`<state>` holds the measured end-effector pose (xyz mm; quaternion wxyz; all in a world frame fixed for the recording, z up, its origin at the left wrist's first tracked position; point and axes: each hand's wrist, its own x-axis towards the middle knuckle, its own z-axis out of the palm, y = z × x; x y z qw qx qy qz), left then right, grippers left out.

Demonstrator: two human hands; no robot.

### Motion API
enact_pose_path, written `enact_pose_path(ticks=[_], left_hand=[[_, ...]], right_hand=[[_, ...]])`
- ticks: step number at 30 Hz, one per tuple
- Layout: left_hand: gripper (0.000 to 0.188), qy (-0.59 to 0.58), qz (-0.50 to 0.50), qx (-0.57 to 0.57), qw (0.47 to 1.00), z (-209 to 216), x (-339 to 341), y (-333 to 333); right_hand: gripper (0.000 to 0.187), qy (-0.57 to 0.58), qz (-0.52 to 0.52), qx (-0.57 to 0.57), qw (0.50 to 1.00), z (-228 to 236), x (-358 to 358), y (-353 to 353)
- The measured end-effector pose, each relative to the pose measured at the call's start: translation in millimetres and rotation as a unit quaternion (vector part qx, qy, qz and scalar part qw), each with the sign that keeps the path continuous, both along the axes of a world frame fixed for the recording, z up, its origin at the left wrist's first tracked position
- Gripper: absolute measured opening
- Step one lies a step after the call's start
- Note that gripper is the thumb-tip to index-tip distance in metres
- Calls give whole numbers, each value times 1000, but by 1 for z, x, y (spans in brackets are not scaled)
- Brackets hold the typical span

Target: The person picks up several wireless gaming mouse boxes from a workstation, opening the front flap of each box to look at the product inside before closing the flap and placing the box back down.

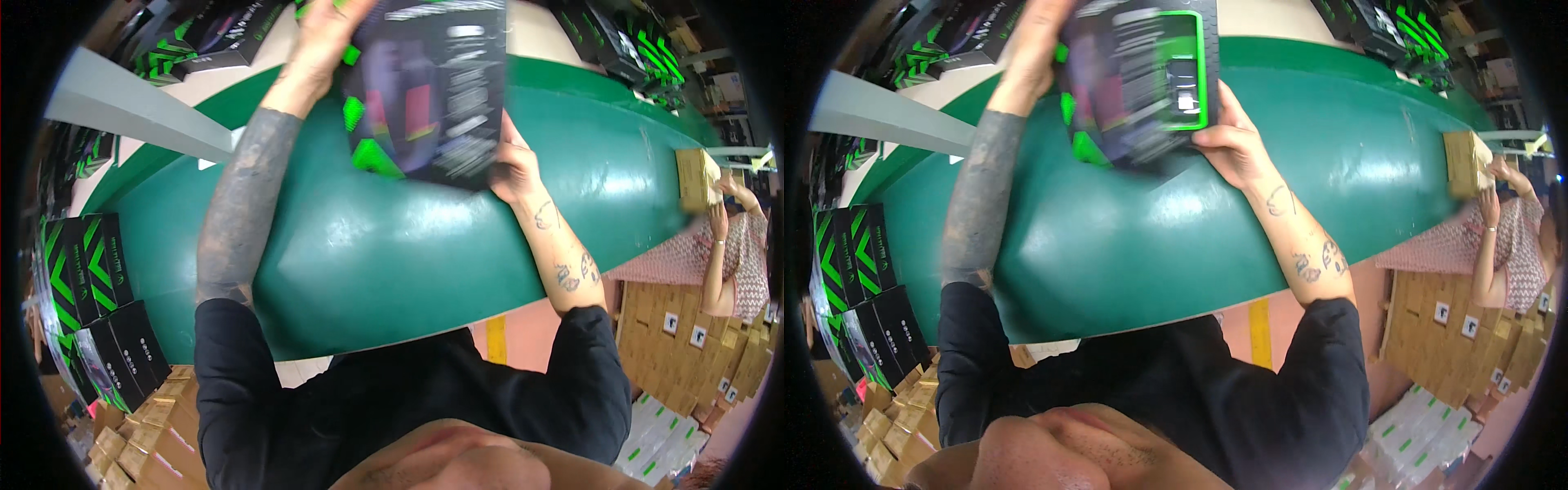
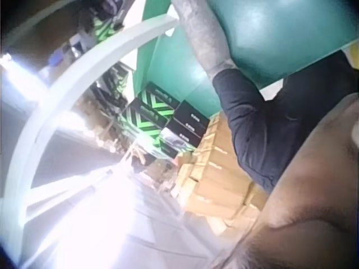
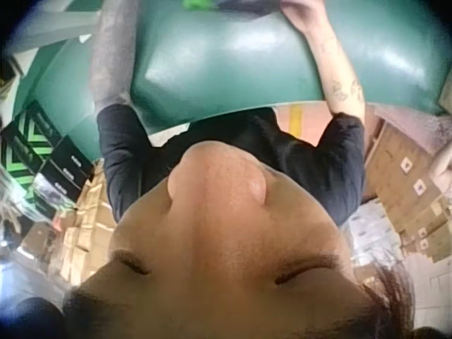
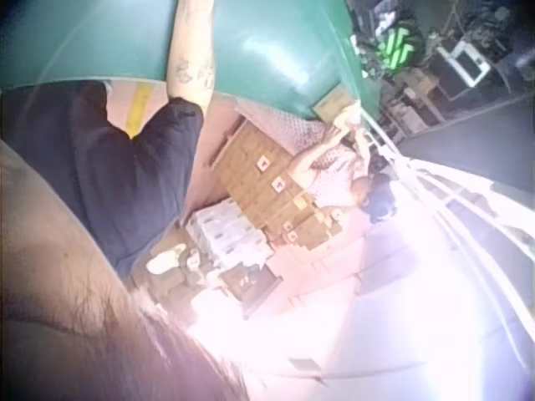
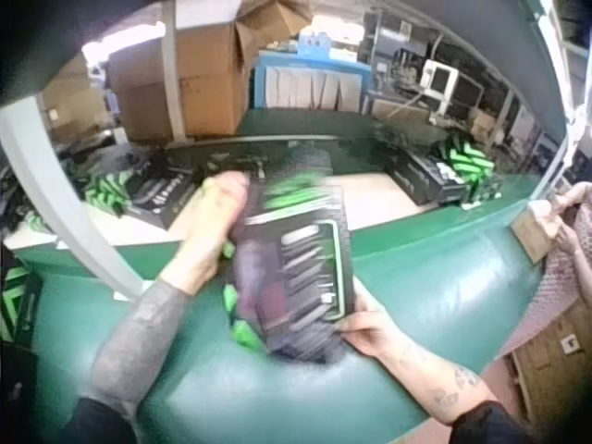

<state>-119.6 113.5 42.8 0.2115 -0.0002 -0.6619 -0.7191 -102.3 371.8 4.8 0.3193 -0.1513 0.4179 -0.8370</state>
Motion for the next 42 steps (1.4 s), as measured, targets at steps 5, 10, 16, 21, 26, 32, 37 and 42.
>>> enact_pose_path(ticks=[5,10,16,21,26,32,37,42], left_hand=[[36,-235,-220,109,941,-32,-10,-18],[25,-113,-95,239,960,-39,-9,-44],[44,60,160,318,933,-64,-25,-2],[35,-8,117,141,983,-70,-14,25],[25,-22,-6,-21,1000,-75,-11,30],[26,-14,27,-119,992,-74,-8,31],[27,10,32,-125,992,-79,-7,30],[25,29,28,-124,991,-76,-8,36]], right_hand=[[65,-40,38,-134,990,-44,-47,46],[62,43,-154,-17,987,-7,-39,25],[30,223,-169,201,939,-22,-27,19],[15,461,-100,246,847,17,19,4],[12,575,-59,-55,814,111,91,-13],[25,276,-43,-572,771,135,132,-80],[10,342,-38,-506,791,126,121,-78],[25,428,-47,-424,796,123,113,-61]])
